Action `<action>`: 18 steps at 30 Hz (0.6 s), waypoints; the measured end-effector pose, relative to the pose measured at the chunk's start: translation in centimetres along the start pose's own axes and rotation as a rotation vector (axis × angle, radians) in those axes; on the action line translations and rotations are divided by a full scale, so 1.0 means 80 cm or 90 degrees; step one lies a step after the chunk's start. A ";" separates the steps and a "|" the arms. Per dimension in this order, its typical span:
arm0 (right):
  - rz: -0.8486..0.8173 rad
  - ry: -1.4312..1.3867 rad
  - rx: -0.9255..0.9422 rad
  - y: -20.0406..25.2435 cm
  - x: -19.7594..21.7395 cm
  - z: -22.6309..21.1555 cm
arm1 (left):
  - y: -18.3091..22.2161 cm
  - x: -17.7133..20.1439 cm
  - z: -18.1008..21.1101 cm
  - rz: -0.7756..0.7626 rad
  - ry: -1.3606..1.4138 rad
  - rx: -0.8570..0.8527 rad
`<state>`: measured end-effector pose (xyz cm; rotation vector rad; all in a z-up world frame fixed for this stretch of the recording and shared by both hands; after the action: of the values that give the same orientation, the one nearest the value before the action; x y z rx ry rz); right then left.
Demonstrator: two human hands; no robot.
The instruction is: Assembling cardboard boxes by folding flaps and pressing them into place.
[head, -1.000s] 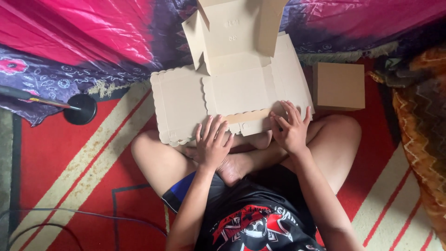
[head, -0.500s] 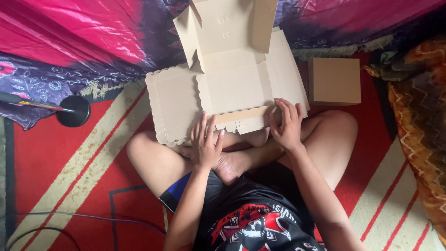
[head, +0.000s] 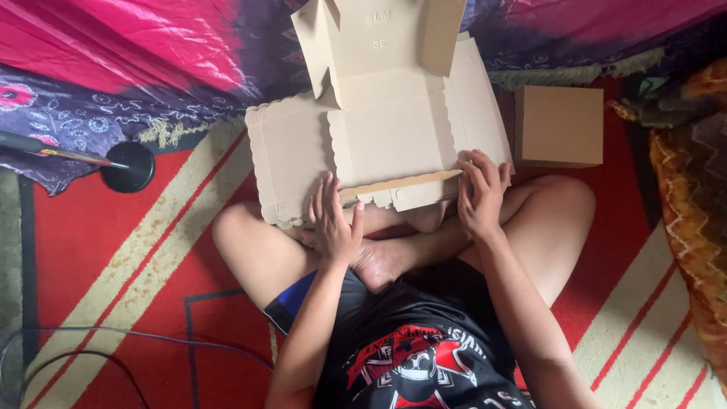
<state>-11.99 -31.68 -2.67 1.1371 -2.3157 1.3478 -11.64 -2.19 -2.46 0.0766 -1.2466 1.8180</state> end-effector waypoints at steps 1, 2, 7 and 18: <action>-0.001 -0.001 0.000 -0.003 0.004 -0.008 | 0.002 -0.001 -0.001 0.000 -0.001 0.000; -0.001 -0.018 -0.001 -0.005 0.008 -0.016 | 0.004 -0.001 -0.003 0.002 0.007 0.011; 0.023 -0.090 0.011 0.000 0.006 -0.011 | 0.009 0.001 -0.013 0.040 0.031 0.000; 0.080 -0.309 -0.119 0.014 0.016 0.011 | -0.008 0.049 -0.003 0.067 0.245 0.087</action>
<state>-13.49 -32.73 -3.20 1.3980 -2.8191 0.9383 -13.40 0.55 -0.15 -0.2563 -0.8698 1.8967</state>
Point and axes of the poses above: each hand's wrist, its own y-axis away from the middle knuckle, its own x-axis out of the back of the hand, z = x × y, the point moved 10 cm from there along -y, towards the middle knuckle, and after that the axes turned 13 degrees about z, right-handed, at the moved point
